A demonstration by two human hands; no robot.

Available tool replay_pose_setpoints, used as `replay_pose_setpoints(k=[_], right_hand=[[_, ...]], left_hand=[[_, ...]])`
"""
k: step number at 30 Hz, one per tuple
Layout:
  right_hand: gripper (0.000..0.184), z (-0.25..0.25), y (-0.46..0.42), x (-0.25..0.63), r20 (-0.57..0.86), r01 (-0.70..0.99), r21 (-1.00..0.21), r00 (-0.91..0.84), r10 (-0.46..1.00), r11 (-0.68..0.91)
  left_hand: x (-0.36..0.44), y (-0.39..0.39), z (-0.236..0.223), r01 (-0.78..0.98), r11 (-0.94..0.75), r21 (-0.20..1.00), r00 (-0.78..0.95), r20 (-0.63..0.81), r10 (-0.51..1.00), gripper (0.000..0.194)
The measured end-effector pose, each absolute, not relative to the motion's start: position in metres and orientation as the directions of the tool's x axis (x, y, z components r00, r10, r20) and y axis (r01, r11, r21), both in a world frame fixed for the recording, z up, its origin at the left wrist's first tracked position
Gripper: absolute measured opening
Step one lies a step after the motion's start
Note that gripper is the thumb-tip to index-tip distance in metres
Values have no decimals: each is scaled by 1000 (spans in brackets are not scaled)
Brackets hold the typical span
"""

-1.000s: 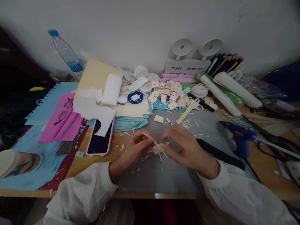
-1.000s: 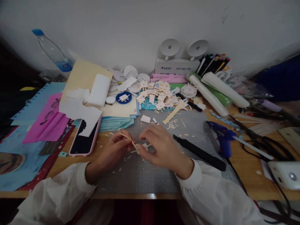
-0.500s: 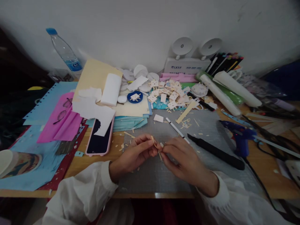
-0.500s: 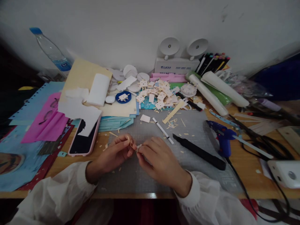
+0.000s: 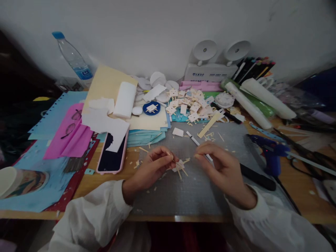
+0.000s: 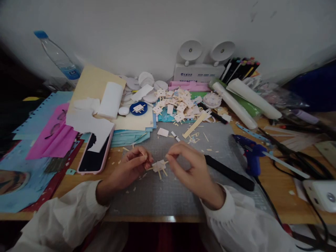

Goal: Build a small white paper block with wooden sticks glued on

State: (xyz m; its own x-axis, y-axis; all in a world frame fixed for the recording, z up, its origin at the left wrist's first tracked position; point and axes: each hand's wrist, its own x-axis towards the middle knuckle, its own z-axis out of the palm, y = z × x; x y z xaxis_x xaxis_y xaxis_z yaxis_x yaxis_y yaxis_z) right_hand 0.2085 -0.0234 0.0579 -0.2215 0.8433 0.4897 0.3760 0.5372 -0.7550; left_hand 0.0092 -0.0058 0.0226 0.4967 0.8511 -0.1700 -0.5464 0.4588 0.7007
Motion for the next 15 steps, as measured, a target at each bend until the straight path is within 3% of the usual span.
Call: replay_pose_setpoints(k=[8, 11, 15], right_hand=[[13, 40, -14, 201, 436, 324, -761, -385, 814, 561], [22, 28, -22, 202, 399, 300, -807, -360, 844, 509], [17, 20, -30, 205, 342, 218, -884, -301, 890, 413]], left_hand=[[9, -6, 23, -560, 458, 690, 512, -147, 846, 16], [9, -6, 24, -556, 466, 689, 528, -140, 838, 15], [10, -7, 23, -553, 473, 686, 566, -107, 818, 11]])
